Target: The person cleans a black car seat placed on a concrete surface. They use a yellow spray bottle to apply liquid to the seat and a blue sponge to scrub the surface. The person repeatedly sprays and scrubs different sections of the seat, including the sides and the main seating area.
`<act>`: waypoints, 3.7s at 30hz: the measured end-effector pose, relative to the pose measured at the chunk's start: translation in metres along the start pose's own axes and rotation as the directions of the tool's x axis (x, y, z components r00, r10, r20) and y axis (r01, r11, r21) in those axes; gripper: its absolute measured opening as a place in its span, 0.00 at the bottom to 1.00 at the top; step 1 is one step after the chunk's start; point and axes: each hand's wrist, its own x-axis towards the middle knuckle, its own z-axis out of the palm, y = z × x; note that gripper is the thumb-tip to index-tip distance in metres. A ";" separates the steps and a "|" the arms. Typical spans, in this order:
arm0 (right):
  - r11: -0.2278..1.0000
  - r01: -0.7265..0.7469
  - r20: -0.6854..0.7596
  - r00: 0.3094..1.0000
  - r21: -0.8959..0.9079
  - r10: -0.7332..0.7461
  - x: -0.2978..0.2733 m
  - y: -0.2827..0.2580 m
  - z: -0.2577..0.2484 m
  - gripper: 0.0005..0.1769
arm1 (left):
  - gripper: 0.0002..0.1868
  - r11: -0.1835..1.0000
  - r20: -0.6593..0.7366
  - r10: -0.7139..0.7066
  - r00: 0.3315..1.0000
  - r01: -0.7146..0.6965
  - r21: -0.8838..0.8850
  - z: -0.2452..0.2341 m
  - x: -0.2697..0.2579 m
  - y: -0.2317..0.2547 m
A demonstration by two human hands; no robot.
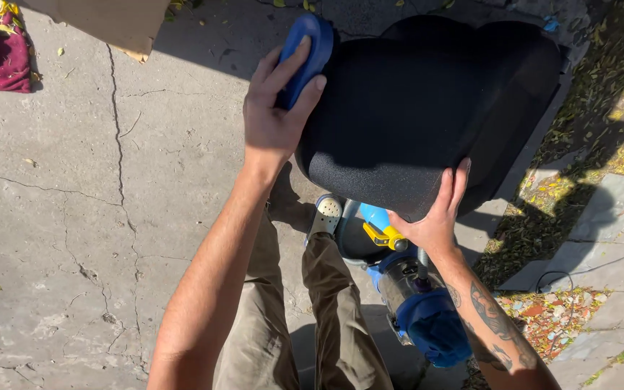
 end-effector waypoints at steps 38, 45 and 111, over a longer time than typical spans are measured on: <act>0.965 0.256 0.360 0.907 -0.056 -0.220 -0.072 0.224 -0.006 0.91 | 0.30 0.751 -0.408 -0.610 0.679 0.332 -0.571 0.230 -0.265 0.056; 0.990 0.131 0.336 0.936 -0.050 -0.107 -0.050 0.101 -0.011 0.84 | 0.31 0.758 -0.568 -0.610 0.553 0.195 -0.623 0.119 -0.136 -0.027; -0.551 0.000 0.533 -0.248 0.835 0.809 -0.037 -0.044 0.070 0.58 | 0.28 0.472 0.735 0.096 0.671 -0.681 0.560 0.169 -0.110 0.078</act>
